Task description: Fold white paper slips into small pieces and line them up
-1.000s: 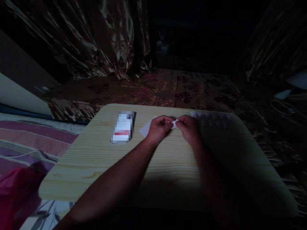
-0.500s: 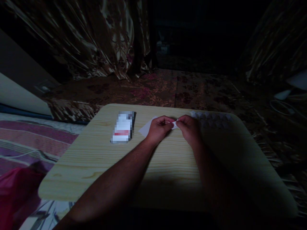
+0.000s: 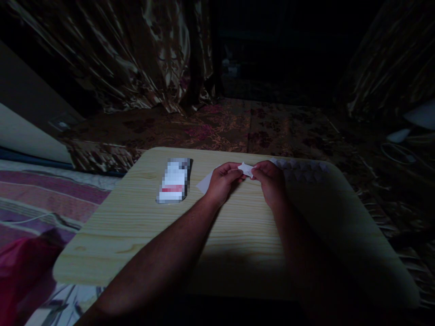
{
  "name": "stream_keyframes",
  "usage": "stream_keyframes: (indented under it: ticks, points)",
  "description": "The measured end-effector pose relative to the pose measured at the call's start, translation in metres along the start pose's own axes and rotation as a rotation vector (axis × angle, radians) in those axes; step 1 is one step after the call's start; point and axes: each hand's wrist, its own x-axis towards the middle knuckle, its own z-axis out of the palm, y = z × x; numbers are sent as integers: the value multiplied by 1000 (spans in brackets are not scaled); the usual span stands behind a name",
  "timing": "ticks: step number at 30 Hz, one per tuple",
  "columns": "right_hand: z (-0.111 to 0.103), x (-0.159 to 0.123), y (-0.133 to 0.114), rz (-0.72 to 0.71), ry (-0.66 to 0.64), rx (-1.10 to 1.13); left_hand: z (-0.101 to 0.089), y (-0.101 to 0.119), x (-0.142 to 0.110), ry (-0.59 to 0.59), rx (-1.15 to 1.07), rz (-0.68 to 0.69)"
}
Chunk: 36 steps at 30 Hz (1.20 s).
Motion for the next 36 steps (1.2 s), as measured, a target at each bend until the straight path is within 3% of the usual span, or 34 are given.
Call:
stream_keyframes:
  ticks: [5, 11, 15, 19, 25, 31, 33, 36]
  points:
    - [1, -1, 0, -19, -30, -71, 1, -2, 1, 101, 52, 28]
    - [10, -10, -4, -235, 5, -343, 0, -2, 1, 234, 149, 100]
    - [12, -16, -7, -401, -3, -509, -1, -1, 2, 254, 135, 110]
    - [11, -18, -10, -479, -9, -583, 0, -1, 2, 238, 91, 86]
    - [12, -20, -13, -493, -8, -656, 0, 1, 0, 200, 35, 58]
    - [9, -19, -15, -460, 92, -652, 1, 0, -3, 103, 80, 124]
    - [6, -18, -14, -447, 126, -653, 3, -3, -4, 103, 184, 158]
    - [1, -15, -11, -422, 205, -636, 5, -8, -5, 131, 518, 284]
